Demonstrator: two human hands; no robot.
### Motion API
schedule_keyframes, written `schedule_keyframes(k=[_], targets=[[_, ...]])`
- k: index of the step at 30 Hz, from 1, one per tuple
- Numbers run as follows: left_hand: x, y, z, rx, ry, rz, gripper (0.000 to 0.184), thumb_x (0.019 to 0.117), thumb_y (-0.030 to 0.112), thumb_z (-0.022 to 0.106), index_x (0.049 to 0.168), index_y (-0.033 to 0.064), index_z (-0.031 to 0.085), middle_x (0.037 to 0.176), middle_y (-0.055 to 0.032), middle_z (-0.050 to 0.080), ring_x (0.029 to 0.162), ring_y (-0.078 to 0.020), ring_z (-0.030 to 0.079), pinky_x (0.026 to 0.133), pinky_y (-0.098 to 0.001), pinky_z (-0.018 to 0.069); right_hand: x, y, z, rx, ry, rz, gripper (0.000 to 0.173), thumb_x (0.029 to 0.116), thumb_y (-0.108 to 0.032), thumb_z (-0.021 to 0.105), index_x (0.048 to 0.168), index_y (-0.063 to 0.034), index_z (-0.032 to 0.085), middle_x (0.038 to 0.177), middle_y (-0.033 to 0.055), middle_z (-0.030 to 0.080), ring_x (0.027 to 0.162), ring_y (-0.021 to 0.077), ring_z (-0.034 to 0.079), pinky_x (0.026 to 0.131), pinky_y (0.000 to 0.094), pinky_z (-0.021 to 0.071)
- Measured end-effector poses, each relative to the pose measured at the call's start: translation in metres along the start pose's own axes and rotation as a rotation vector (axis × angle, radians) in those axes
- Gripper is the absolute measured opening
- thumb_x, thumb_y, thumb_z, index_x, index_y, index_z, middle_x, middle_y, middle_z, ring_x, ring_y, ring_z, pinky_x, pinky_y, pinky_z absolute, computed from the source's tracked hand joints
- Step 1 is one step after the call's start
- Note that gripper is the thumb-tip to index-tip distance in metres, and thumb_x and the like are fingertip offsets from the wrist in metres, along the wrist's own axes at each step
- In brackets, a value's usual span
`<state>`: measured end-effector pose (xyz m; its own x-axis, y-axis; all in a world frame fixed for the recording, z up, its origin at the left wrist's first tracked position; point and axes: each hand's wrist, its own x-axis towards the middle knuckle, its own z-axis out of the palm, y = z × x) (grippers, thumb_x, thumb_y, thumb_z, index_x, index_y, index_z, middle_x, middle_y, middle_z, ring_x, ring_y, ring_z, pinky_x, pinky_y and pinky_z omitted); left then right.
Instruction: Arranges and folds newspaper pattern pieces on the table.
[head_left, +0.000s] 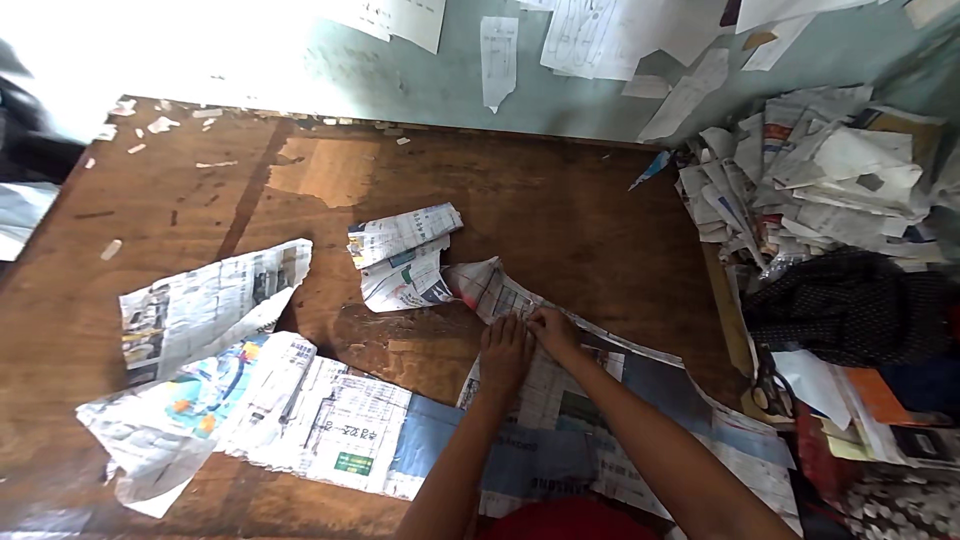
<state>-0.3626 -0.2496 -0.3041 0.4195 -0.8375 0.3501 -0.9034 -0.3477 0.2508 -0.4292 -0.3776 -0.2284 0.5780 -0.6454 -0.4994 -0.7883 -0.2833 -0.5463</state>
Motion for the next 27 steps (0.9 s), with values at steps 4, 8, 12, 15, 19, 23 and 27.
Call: schedule_keyframes(k=[4,8,12,15,19,23,27], targets=[[-0.003,0.001,-0.001,0.025,-0.008,0.013,0.051,0.1032,0.041,0.047,0.132,0.0037,0.067,0.142,-0.0134,0.063,0.130,-0.0339,0.060,0.108,-0.0529,0.0450,0.000,0.000,-0.002,0.012,-0.010,0.003,0.026,0.1028,-0.024,0.060,0.120,-0.0077,0.069,0.114,0.0106,0.071,0.109,0.0245,0.066,0.100,0.0494,0.0475],[-0.005,0.001,0.002,0.008,-0.003,0.014,0.053,0.1036,0.041,0.047,0.134,0.0029,0.066,0.144,-0.0143,0.061,0.132,-0.0344,0.059,0.109,-0.0532,0.0446,0.001,0.001,-0.001,0.061,0.002,0.022,0.027,0.1005,-0.022,0.063,0.123,-0.0077,0.067,0.113,0.0105,0.071,0.107,0.0251,0.067,0.099,0.0499,0.0485],[-0.008,-0.002,0.004,-0.018,-0.003,0.020,0.054,0.1042,0.042,0.046,0.137,0.0024,0.063,0.146,-0.0157,0.059,0.134,-0.0356,0.057,0.110,-0.0547,0.0429,0.003,0.001,0.000,0.100,0.016,0.024,0.033,0.0986,-0.021,0.066,0.127,-0.0050,0.061,0.111,0.0140,0.070,0.104,0.0287,0.067,0.097,0.0531,0.0485],[-0.009,-0.002,0.006,-0.010,0.011,0.023,0.055,0.1040,0.042,0.045,0.138,0.0028,0.063,0.146,-0.0151,0.059,0.133,-0.0351,0.058,0.110,-0.0553,0.0429,0.004,0.002,0.000,0.115,0.016,0.034,0.035,0.0983,-0.022,0.066,0.128,-0.0053,0.061,0.112,0.0144,0.070,0.105,0.0289,0.067,0.097,0.0531,0.0489],[-0.010,-0.002,0.006,-0.012,0.013,0.022,0.055,0.1044,0.042,0.044,0.138,0.0027,0.063,0.147,-0.0149,0.059,0.134,-0.0353,0.057,0.111,-0.0555,0.0416,0.005,0.001,0.001,0.108,0.026,0.043,0.035,0.0981,-0.024,0.068,0.127,-0.0059,0.061,0.111,0.0136,0.070,0.104,0.0277,0.067,0.097,0.0521,0.0484],[-0.010,-0.002,0.007,0.003,0.017,0.028,0.055,0.1044,0.042,0.043,0.138,0.0026,0.063,0.147,-0.0143,0.059,0.134,-0.0350,0.057,0.111,-0.0551,0.0418,0.005,0.000,0.000,0.111,0.024,0.054,0.034,0.0980,-0.024,0.068,0.126,-0.0056,0.062,0.112,0.0135,0.070,0.104,0.0276,0.067,0.097,0.0520,0.0485],[-0.011,-0.003,0.008,0.021,0.016,0.020,0.056,0.1046,0.043,0.042,0.140,0.0041,0.062,0.148,-0.0131,0.058,0.136,-0.0338,0.055,0.112,-0.0548,0.0402,0.003,0.000,0.002,0.075,0.062,0.033,0.033,0.0979,-0.027,0.069,0.123,-0.0055,0.063,0.108,0.0134,0.070,0.102,0.0280,0.067,0.096,0.0527,0.0488]])
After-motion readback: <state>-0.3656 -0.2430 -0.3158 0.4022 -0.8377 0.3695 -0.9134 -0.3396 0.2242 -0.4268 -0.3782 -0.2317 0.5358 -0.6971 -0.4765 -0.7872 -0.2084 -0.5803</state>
